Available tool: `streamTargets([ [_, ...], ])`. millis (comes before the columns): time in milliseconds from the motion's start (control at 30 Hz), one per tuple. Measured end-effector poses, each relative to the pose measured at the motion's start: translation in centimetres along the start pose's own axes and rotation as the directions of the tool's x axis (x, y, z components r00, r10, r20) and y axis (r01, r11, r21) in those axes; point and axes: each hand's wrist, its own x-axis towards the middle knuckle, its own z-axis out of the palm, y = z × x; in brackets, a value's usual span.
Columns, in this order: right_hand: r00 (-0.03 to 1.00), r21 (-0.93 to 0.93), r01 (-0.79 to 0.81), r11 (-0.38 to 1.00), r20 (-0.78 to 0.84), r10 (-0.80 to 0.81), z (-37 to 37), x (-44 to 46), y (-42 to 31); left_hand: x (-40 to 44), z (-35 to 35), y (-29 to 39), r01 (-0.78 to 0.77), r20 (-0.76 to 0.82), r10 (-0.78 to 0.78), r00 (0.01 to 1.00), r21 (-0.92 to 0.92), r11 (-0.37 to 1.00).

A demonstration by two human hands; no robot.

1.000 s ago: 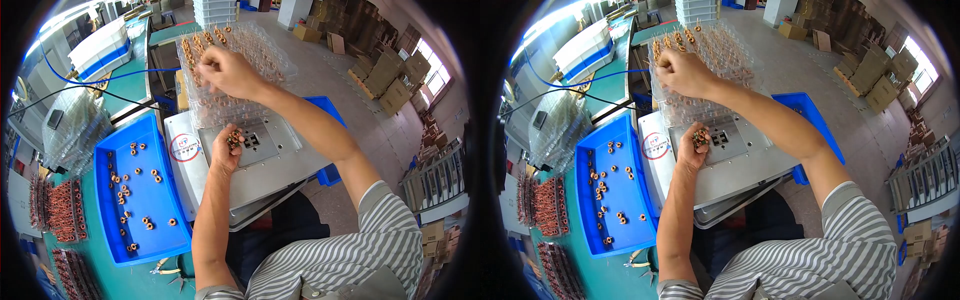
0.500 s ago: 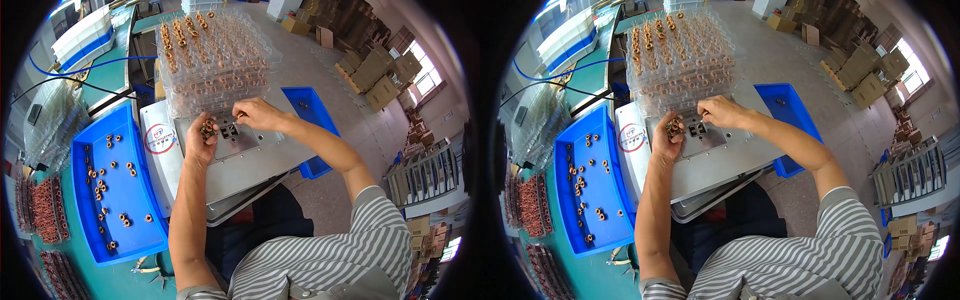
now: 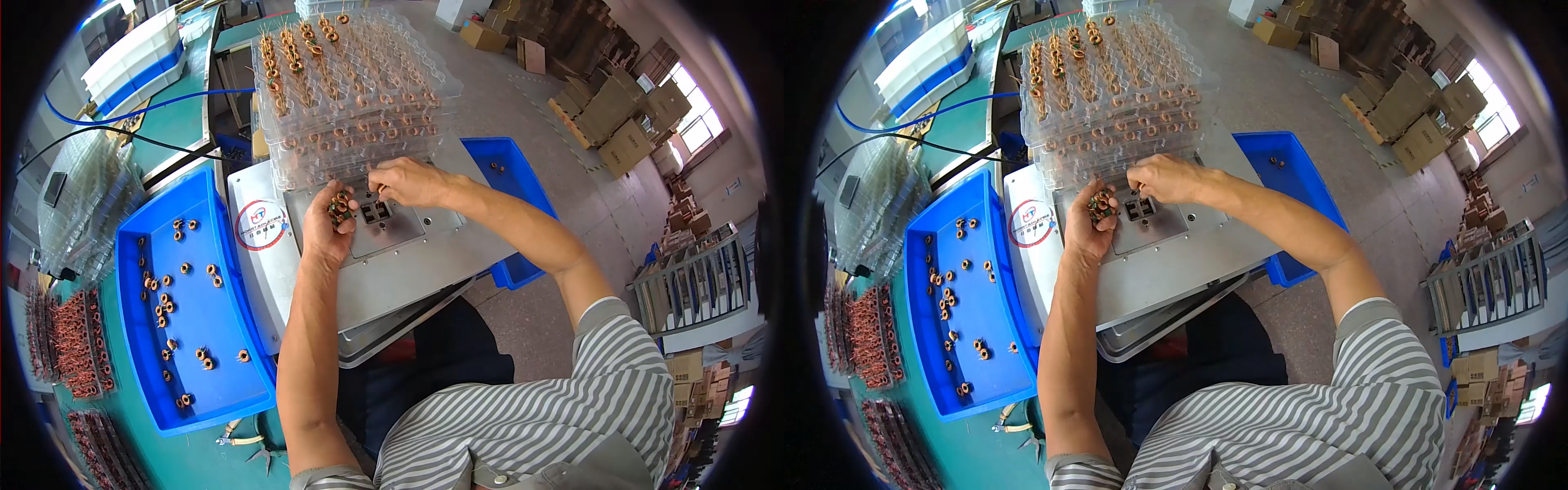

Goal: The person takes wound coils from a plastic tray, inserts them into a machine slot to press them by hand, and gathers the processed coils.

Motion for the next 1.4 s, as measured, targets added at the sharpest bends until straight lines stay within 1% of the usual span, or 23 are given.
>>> streamTargets([
  [267, 0.996, -0.044, 0.083, 0.996, 0.031, -0.082, 1.0, -0.4, 0.8, 0.1, 0.1, 0.0, 0.0, 0.012, 0.0, 1.0, 0.01, 1.0],
  [333, 0.999, 0.001, 0.028, 1.0, 0.016, -0.028, 1.4, -0.3, 0.8, 0.0, 0.1, 0.0, -0.002, 0.006, 0.002, 1.0, 0.018, 1.0],
  [367, 1.0, 0.003, 0.027, 1.0, 0.015, -0.027, 1.5, -0.3, 0.9, -0.1, 0.1, 0.0, 0.0, 0.005, 0.0, 1.0, 0.019, 1.0],
  [433, 0.998, 0.037, 0.001, 0.999, 0.057, -0.003, 1.8, 0.0, 1.1, -0.1, 0.3, 0.0, 0.001, -0.012, 0.0, 1.0, 0.034, 0.999],
  [567, 0.998, 0.059, -0.04, 0.997, 0.057, 0.036, 2.6, 0.3, 1.2, -0.2, 0.4, 0.0, -0.001, -0.009, 0.001, 1.0, 0.03, 1.0],
  [667, 0.992, 0.091, -0.078, 0.993, 0.105, 0.068, 3.2, 0.1, 0.5, -0.2, 0.4, 0.1, 0.007, -0.02, -0.007, 1.0, 0.023, 1.0],
  [733, 0.994, 0.012, -0.063, 0.998, 0.095, 0.062, 3.6, 0.0, 0.2, -0.1, 0.4, 0.1, 0.004, -0.006, -0.004, 1.0, 0.024, 1.0],
  [867, 0.996, -0.021, -0.037, 0.999, 0.083, 0.039, 4.2, 0.3, 0.4, -0.1, 0.3, 0.0, 0.004, -0.019, -0.003, 1.0, 0.035, 0.999],
  [933, 0.997, -0.094, 0.016, 0.995, 0.076, -0.009, 4.4, 0.1, 0.4, 0.0, 0.1, -0.1, 0.002, 0.003, -0.002, 1.0, 0.017, 1.0],
  [1067, 0.999, -0.096, 0.021, 0.995, 0.037, -0.017, 4.6, -0.1, 0.4, 0.0, 0.2, 0.0, 0.0, 0.026, 0.0, 1.0, 0.033, 0.999],
  [1167, 0.999, -0.1, 0.049, 0.994, -0.001, -0.049, 5.0, -0.3, 0.6, -0.1, 0.2, -0.1, -0.007, 0.002, 0.007, 1.0, 0.045, 0.999],
  [1233, 0.998, -0.105, 0.055, 0.993, 0.006, -0.054, 5.1, -0.4, 0.6, -0.1, 0.1, -0.1, 0.003, -0.003, -0.003, 1.0, 0.036, 0.999],
  [1267, 0.999, -0.101, 0.035, 0.994, 0.024, -0.032, 5.1, -0.3, 0.6, 0.0, 0.1, -0.1, 0.002, 0.0, -0.002, 1.0, 0.042, 0.999],
  [1400, 0.997, -0.105, 0.061, 0.993, -0.034, -0.065, 5.2, -0.7, 0.4, -0.2, 0.2, -0.2, -0.002, -0.019, 0.003, 1.0, 0.053, 0.999],
])
